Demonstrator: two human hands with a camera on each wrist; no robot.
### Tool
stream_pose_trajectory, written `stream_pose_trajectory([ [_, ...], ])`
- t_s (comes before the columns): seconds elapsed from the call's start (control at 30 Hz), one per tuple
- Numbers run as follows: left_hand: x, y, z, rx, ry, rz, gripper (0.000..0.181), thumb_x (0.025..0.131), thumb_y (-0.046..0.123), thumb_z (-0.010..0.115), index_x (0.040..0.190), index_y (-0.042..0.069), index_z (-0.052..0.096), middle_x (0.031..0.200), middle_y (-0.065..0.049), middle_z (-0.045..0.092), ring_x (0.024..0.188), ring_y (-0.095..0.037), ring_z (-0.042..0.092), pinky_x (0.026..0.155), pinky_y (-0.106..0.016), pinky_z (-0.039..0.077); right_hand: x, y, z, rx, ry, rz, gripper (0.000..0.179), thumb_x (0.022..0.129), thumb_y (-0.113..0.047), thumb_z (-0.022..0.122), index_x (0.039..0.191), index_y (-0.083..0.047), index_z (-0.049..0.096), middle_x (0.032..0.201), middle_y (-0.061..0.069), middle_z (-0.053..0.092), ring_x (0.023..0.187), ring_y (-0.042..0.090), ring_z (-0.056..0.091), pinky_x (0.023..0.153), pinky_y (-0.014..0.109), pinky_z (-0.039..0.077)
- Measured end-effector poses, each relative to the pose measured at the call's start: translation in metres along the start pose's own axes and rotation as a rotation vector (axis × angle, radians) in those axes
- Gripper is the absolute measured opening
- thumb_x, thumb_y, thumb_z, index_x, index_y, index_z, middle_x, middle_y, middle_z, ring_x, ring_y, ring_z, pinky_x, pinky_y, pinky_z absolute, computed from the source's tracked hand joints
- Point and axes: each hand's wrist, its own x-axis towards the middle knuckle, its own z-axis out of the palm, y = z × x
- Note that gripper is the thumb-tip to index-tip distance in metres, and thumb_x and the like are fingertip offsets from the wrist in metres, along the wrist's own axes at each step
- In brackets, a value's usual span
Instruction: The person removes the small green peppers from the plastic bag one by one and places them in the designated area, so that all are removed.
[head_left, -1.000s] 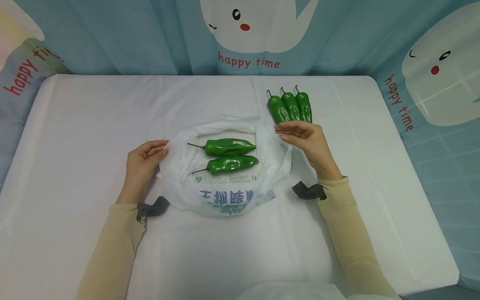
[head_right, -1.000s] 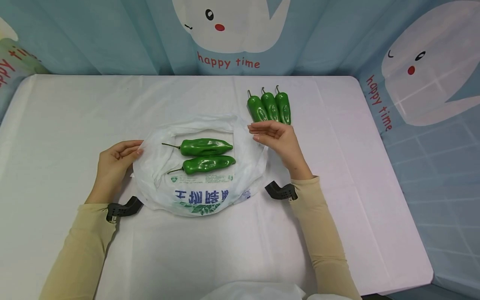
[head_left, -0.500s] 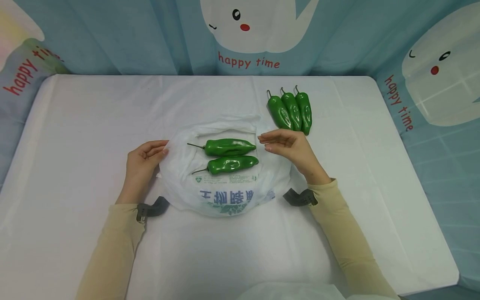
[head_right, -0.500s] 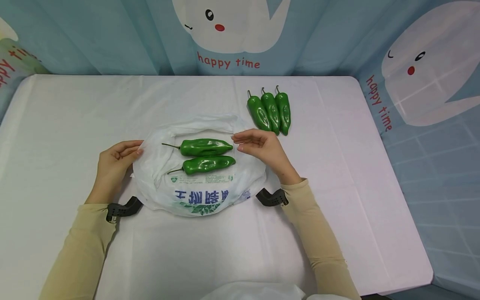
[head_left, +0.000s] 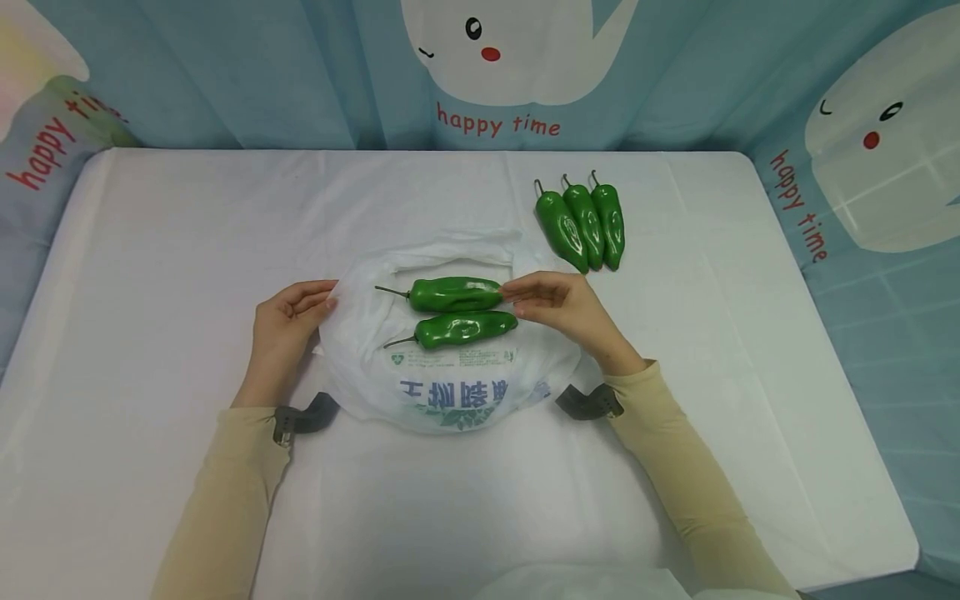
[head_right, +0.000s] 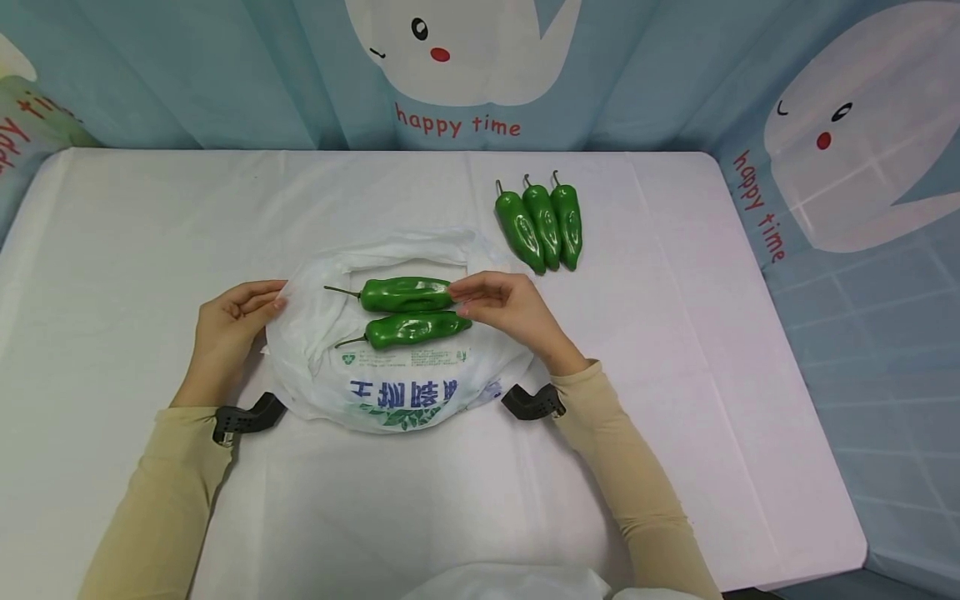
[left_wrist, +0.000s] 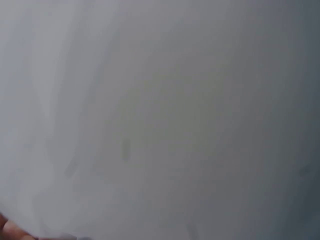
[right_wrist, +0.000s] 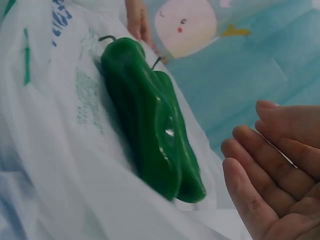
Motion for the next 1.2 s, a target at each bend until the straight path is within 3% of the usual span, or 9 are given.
stream_pose_trajectory([
  [0.3,0.0,-0.001,0.0,0.006,-0.001,-0.003,0.033,0.09,0.021,0.067,0.117,0.002,0.064,0.092,0.015,0.068,0.092,0.0,0.062,0.076,-0.013,0.046,0.003,0.007,0.007,-0.01,-0.04,0.017,0.031,0.082,0.01,0.065,0.113,0.011,0.061,0.112,0.022,0.063,0.098,0.029,0.064,0.084,0.034,0.051],
  [1.2,0.001,-0.001,0.0,0.01,0.007,-0.013,0.033,0.09,0.021,0.066,0.117,0.002,0.064,0.09,0.017,0.067,0.091,0.001,0.062,0.075,-0.012,0.046,0.005,0.015,0.01,-0.191,-0.059,0.025,0.028,0.082,0.004,0.068,0.11,0.006,0.065,0.11,0.016,0.065,0.103,0.026,0.062,0.09,0.032,0.048],
])
